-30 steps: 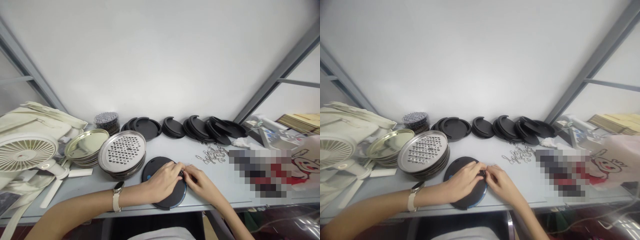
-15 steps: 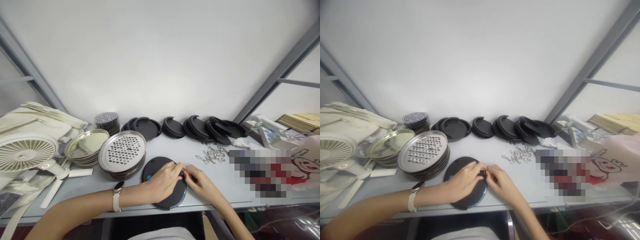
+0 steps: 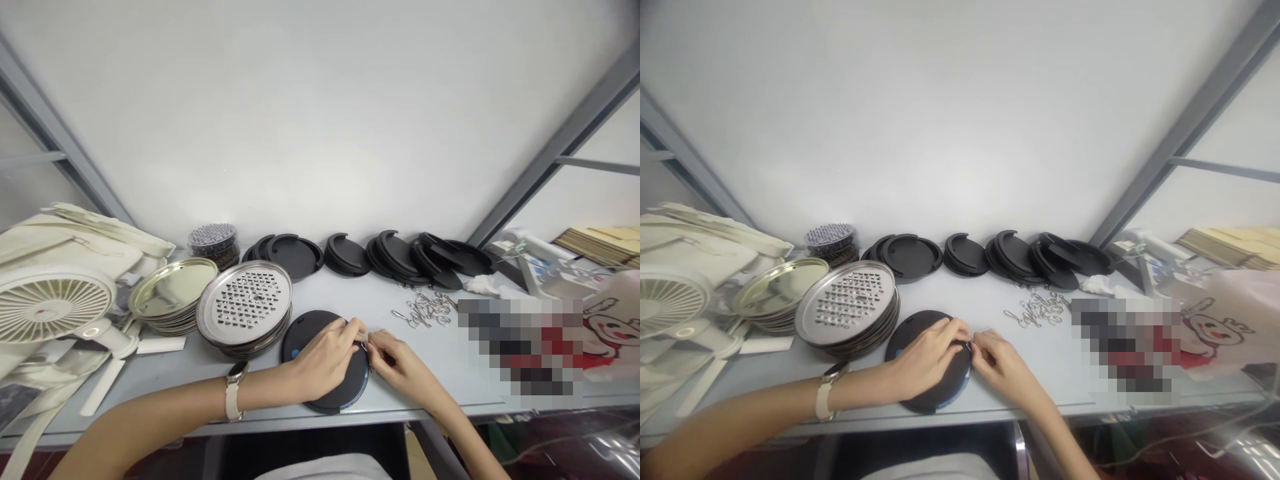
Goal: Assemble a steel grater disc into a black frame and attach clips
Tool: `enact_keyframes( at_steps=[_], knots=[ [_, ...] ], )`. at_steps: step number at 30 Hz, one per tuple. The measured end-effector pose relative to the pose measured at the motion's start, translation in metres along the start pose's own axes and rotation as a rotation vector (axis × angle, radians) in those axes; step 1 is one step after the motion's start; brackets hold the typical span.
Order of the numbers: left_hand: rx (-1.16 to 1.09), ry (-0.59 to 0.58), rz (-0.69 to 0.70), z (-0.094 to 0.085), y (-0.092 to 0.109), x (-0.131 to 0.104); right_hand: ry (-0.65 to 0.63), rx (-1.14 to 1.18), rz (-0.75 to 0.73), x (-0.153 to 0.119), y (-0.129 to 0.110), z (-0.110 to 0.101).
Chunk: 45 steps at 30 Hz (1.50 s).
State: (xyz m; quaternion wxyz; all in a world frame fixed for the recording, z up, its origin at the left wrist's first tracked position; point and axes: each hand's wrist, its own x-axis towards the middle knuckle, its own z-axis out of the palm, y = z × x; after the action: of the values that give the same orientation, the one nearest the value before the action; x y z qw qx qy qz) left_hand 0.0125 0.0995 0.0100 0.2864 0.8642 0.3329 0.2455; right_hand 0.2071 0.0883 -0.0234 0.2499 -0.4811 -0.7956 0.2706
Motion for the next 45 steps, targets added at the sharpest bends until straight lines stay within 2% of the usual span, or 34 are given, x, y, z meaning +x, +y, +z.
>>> enact_keyframes(
  at_steps=[11,17,29,45],
  knots=[
    [0.024,0.093,-0.051,0.0042,0.0000,-0.0014,0.059,0.057,0.037,0.0005,-0.0008,-0.0005],
    [0.057,-0.007,0.048,0.0013,0.0051,-0.0017,0.027,0.058,0.017,0.0008,-0.0017,-0.0011],
    [0.109,-0.049,0.057,-0.0025,0.0069,-0.0032,0.038,0.030,0.031,0.0014,0.0019,-0.0002],
    [0.045,-0.007,0.044,0.0023,0.0039,-0.0039,0.025,0.010,0.032,0.0001,0.0028,0.0007]
  ],
)
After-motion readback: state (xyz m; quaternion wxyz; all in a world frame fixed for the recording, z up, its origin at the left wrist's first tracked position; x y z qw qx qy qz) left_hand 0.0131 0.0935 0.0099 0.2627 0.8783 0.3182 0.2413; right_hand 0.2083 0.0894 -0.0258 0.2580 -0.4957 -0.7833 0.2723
